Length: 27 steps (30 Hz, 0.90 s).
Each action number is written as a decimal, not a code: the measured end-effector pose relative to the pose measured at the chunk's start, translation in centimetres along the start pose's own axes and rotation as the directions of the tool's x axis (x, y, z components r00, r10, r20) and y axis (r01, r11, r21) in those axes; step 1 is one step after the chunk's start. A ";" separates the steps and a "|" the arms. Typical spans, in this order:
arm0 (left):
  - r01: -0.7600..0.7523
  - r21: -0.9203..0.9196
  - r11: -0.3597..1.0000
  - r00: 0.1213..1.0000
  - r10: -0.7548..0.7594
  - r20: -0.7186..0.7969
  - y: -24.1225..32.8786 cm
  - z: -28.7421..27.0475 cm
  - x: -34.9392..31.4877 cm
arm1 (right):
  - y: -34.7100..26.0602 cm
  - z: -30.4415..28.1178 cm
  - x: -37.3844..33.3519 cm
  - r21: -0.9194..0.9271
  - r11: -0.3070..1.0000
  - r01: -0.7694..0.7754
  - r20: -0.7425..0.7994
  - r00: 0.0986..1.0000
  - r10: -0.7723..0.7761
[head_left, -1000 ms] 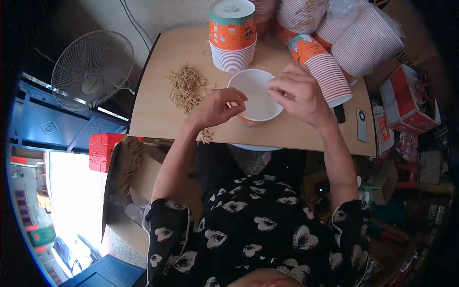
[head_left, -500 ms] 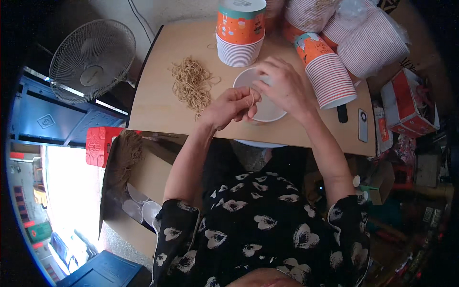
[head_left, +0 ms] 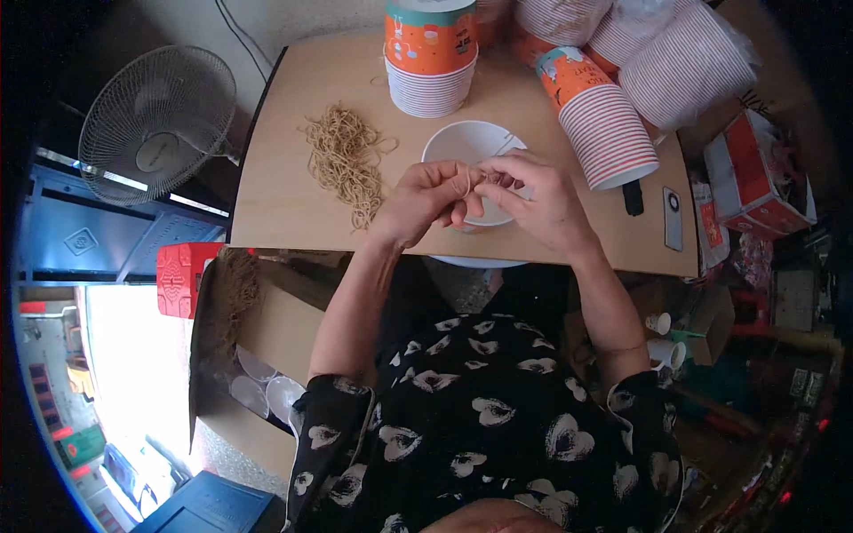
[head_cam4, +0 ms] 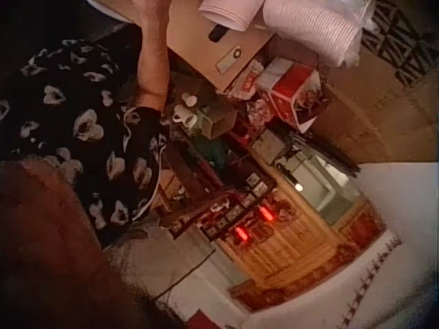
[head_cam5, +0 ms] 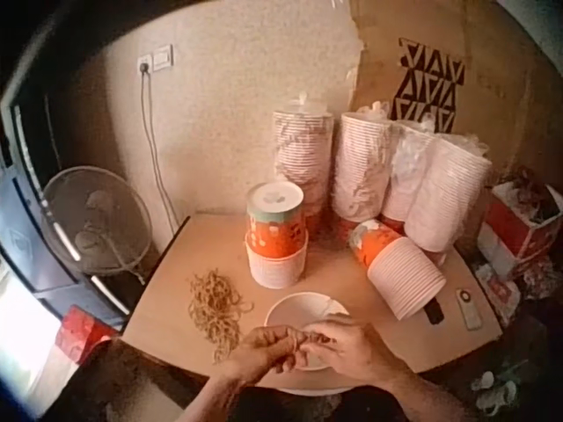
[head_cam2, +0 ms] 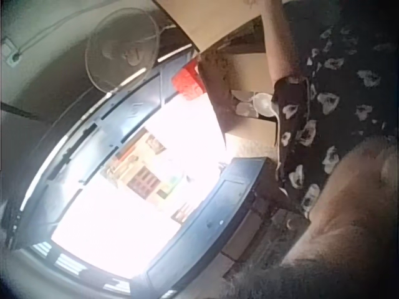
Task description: Preparing stacks of paper cups by attaching rubber bands around them.
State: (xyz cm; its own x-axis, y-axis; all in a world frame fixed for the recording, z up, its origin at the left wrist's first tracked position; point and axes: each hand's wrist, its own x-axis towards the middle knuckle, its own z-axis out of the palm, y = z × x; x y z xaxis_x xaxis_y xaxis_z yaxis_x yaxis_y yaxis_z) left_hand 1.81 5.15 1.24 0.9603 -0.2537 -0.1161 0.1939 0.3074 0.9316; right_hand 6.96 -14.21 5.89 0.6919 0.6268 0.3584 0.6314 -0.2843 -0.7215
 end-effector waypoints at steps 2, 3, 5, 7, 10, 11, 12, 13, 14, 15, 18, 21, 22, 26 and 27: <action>-0.011 0.029 1.000 1.000 0.011 -0.005 0.1 0.4 0.1 | 0.3 0.1 -0.1 -0.030 0.999 -0.027 0.024 0.999 0.028; -0.025 0.056 0.998 1.000 0.026 -0.017 0.0 0.5 -0.1 | 0.3 0.3 -0.3 -0.017 1.000 -0.026 0.011 1.000 0.027; -0.024 0.056 0.998 0.999 0.026 -0.033 -0.2 0.5 -0.2 | 0.5 0.7 -0.4 0.000 1.000 -0.025 0.001 1.000 0.025; -0.025 0.054 0.998 0.999 0.026 -0.034 -0.4 0.4 -0.2 | 0.7 0.8 -0.7 -0.005 0.998 0.057 -0.045 0.997 -0.057; -0.008 0.047 0.999 0.999 0.009 -0.037 -0.9 0.0 -0.2 | 1.1 1.1 -1.0 -0.109 0.974 0.197 -0.080 0.975 -0.206; 0.001 0.039 0.999 1.000 0.001 -0.029 -1.2 -0.1 -0.1 | 1.2 1.1 -1.2 -0.110 0.975 0.194 -0.080 0.976 -0.204; 0.008 0.032 0.999 1.000 -0.008 -0.025 -1.3 -0.1 -0.2 | 1.1 1.2 -1.3 -0.110 0.974 0.200 -0.089 0.974 -0.211; 0.010 0.031 0.999 1.000 -0.009 -0.027 -1.3 -0.2 -0.2 | 1.2 1.3 -1.4 -0.110 0.972 0.206 -0.099 0.971 -0.217; 0.008 0.021 1.000 1.000 -0.008 -0.006 -1.2 -0.2 -0.3 | 1.5 1.2 -1.7 -0.108 0.973 0.206 -0.097 0.972 -0.216; 0.007 0.011 1.000 1.000 -0.007 0.014 -1.3 -0.3 -0.5 | 2.2 1.1 -2.2 -0.014 0.998 0.055 -0.085 0.995 -0.056; 0.006 -0.008 1.000 1.000 -0.006 -0.011 -1.5 -0.9 -0.3 | 4.0 0.1 -3.1 0.139 0.971 -0.197 -0.057 0.977 0.206; 0.015 -0.011 1.000 1.000 -0.015 -0.012 -1.5 -1.0 -0.3 | 3.9 -0.5 -3.1 0.250 0.941 -0.226 -0.064 0.966 0.249; 0.019 -0.011 1.000 1.000 -0.019 -0.005 -1.4 -0.8 -0.2 | 4.3 -0.3 -3.2 0.249 0.941 -0.230 -0.070 0.965 0.255; 0.029 0.100 0.995 0.999 -0.026 -0.033 -0.4 0.3 -0.2 | 3.2 0.9 -2.5 0.132 0.901 -0.414 0.181 0.904 0.388; 0.034 0.123 0.992 0.999 -0.029 -0.042 -0.3 0.4 -0.3 | 2.7 1.1 -2.2 0.123 0.916 -0.381 0.183 0.916 0.357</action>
State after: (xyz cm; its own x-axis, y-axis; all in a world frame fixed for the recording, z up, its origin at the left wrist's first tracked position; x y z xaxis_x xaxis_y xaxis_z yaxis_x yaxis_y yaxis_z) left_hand 1.39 4.75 1.17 0.9617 -0.2241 -0.1578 0.2007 0.1835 0.9623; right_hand 6.79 -15.53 2.51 0.7947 0.6058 -0.0376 0.2713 -0.4100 -0.8708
